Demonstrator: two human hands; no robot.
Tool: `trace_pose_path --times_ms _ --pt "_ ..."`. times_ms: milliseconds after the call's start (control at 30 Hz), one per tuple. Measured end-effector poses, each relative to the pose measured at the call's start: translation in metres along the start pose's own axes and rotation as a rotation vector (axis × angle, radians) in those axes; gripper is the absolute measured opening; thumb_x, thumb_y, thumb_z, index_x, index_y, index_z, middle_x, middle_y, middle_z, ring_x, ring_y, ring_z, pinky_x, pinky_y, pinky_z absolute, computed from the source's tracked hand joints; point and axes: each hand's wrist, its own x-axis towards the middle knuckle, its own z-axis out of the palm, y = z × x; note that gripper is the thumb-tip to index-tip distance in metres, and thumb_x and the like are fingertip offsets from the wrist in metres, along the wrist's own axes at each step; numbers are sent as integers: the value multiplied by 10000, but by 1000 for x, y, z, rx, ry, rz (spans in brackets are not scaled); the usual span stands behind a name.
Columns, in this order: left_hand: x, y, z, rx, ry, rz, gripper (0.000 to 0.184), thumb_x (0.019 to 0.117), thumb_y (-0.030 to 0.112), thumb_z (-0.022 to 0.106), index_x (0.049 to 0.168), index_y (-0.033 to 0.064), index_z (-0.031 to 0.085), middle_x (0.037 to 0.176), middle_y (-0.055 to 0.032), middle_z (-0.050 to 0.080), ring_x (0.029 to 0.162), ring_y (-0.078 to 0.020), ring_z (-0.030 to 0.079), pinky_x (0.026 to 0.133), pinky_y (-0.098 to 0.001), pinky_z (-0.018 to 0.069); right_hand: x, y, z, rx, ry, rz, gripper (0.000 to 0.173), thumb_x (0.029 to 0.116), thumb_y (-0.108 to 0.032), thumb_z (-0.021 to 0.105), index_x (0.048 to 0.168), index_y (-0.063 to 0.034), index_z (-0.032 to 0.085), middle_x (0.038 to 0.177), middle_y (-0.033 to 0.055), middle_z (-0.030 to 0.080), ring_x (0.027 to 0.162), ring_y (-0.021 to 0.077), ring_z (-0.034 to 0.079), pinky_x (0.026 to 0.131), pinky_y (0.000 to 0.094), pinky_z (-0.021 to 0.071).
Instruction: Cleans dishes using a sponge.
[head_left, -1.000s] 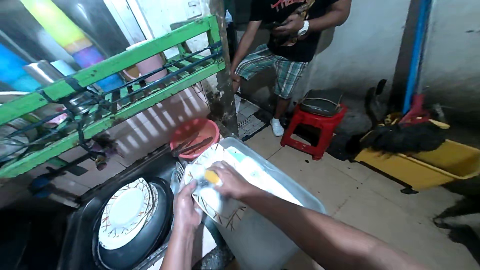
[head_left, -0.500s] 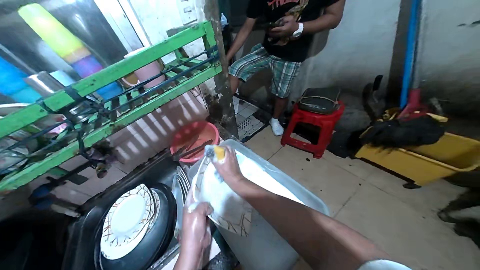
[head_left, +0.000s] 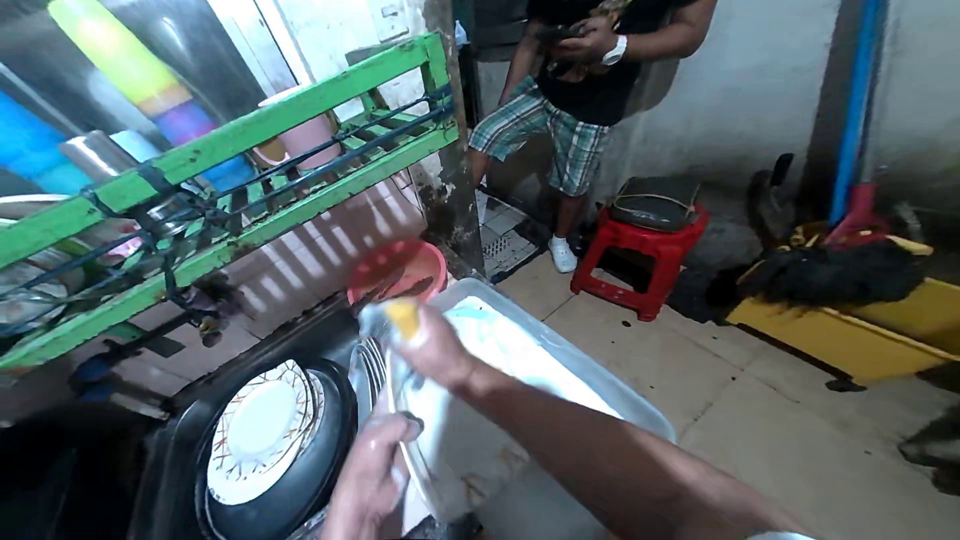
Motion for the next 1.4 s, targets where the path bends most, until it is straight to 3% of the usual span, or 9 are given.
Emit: trace_pose_path --times_ms 67,233,467,633,733,867,1100,1233,1400 --pt "9 6 -11 -62 6 4 340 638 -136 550 922 39 619 759 -48 712 663 -117 690 582 -302 592 -12 -7 18 29 -142 -224 525 820 -247 817 1298 -82 675 1176 123 718 1116 245 673 998 470 536" --pt "-10 -7 12 102 156 69 616 675 -138 547 1270 -22 436 859 -33 653 710 -78 670 618 -261 584 5 56 1 -85 121 52 534 931 -247 753 1384 -15 593 1295 226 658 1194 372 642 1038 568 505" --pt "-2 -15 11 73 141 30 432 714 -155 524 1113 11 500 794 -22 664 666 -84 661 581 -260 571 -32 37 36 28 6 -153 600 907 -372 743 1384 -30 619 1445 111 612 1418 219 500 1227 429 343" --pt "-24 -25 18 2 66 24 621 826 -49 616 1397 -26 373 1068 -92 687 911 -127 710 770 -312 619 17 43 -14 40 146 366 562 966 -280 724 1396 25 529 1234 295 649 1131 447 647 969 634 509" --pt "-12 -16 -6 -194 -280 22 924 801 185 753 1567 102 243 1268 -85 669 1064 -174 703 870 -378 616 0 11 -16 -8 25 162 505 938 -265 740 1343 -9 583 1160 246 680 1053 384 679 916 595 552" --pt "-2 -4 -10 -91 -57 53 340 619 -103 585 887 83 679 760 -15 718 662 -88 682 606 -281 583 -26 -4 15 60 -196 -271 543 815 -277 812 1300 -74 680 1235 120 708 1172 243 658 1024 479 524" --pt "-11 -27 9 -29 168 55 518 612 -148 529 1105 6 496 775 -46 669 641 -106 670 550 -284 576 -18 37 7 -150 -19 95 636 938 -316 721 1486 -69 517 1489 153 553 1386 295 522 1169 496 411" --pt "-12 -24 9 -5 169 83 480 641 -171 533 1090 -3 513 819 -53 685 702 -118 690 602 -298 596 -39 35 35 63 12 -213 564 859 -272 770 1353 -33 642 1410 110 639 1394 217 527 1207 436 378" --pt "-31 -29 8 -144 18 21 391 865 5 574 1247 6 490 975 -93 722 867 -161 730 773 -355 628 4 37 -13 7 115 325 534 956 -262 735 1374 18 554 1199 281 665 1090 433 663 939 625 525"
